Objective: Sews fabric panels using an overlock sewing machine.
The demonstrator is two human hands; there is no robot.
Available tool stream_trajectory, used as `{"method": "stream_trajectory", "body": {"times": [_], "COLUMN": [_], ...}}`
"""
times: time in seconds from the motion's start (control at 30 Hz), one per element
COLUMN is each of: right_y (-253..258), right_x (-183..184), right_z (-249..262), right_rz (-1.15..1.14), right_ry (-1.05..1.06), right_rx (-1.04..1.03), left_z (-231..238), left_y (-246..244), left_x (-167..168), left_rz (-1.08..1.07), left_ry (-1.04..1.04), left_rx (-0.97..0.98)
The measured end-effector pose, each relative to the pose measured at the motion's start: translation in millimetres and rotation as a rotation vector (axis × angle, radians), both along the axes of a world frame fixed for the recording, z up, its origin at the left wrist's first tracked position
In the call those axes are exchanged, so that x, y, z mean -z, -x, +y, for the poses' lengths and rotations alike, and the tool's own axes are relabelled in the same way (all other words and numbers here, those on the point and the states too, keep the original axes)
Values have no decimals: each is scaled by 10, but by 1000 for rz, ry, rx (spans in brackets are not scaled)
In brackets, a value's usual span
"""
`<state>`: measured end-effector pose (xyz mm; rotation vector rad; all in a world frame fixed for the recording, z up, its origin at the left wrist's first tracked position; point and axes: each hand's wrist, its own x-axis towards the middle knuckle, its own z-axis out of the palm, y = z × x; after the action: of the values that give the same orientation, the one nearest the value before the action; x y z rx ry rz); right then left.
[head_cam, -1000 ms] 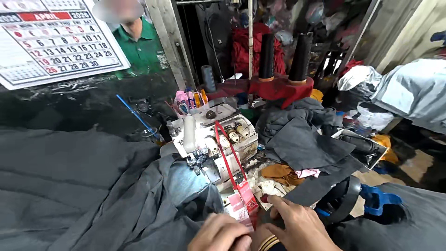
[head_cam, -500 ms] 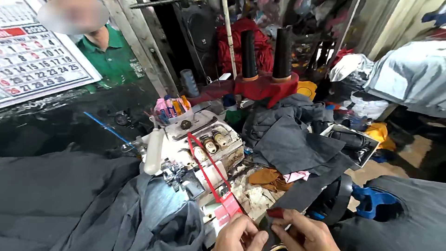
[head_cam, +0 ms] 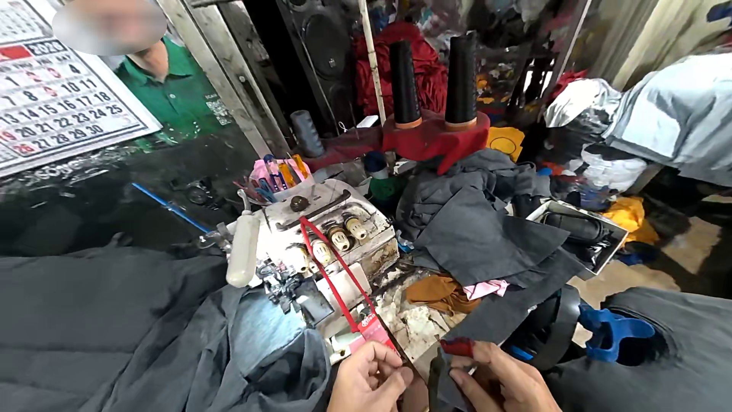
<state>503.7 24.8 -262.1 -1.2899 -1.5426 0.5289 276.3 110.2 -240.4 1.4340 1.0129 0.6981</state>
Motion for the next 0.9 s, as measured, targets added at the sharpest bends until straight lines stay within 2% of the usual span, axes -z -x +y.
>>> {"method": "stream_trajectory", "body": {"times": [0.1, 0.17, 0.3, 0.4, 0.47, 0.6, 0.67, 0.77, 0.9], "right_y": [2, 4, 37, 20, -12, 1, 78, 252, 448], "right_x": [-59, -59, -94, -151, -102, -121, -78, 66, -8], "right_z": [15, 35, 84, 117, 150, 46, -113, -165, -68], "right_rz": [-31, -44, -51, -5, 12, -18, -121, -367, -424], "right_ry": [26, 10, -18, -8, -50, -88, -5, 178, 287], "right_rx": [10, -5, -27, -16, -22, 71, 103, 41, -61], "left_z": [-16, -63, -5, 103, 155, 251, 319, 408, 449], "left_y": [16, -53, -249, -269, -310, -358, -370, -410, -490], "left_x": [-76, -135, 26, -91, -171, -329, -438, -474, -518], "left_rz": [124, 119, 146, 102, 164, 128, 126, 288, 328], "left_ry": [-175, -282, -367, -352, -327, -319, -291, -169, -217], "left_rx": [32, 113, 230, 284, 321, 230, 201, 281, 294]}}
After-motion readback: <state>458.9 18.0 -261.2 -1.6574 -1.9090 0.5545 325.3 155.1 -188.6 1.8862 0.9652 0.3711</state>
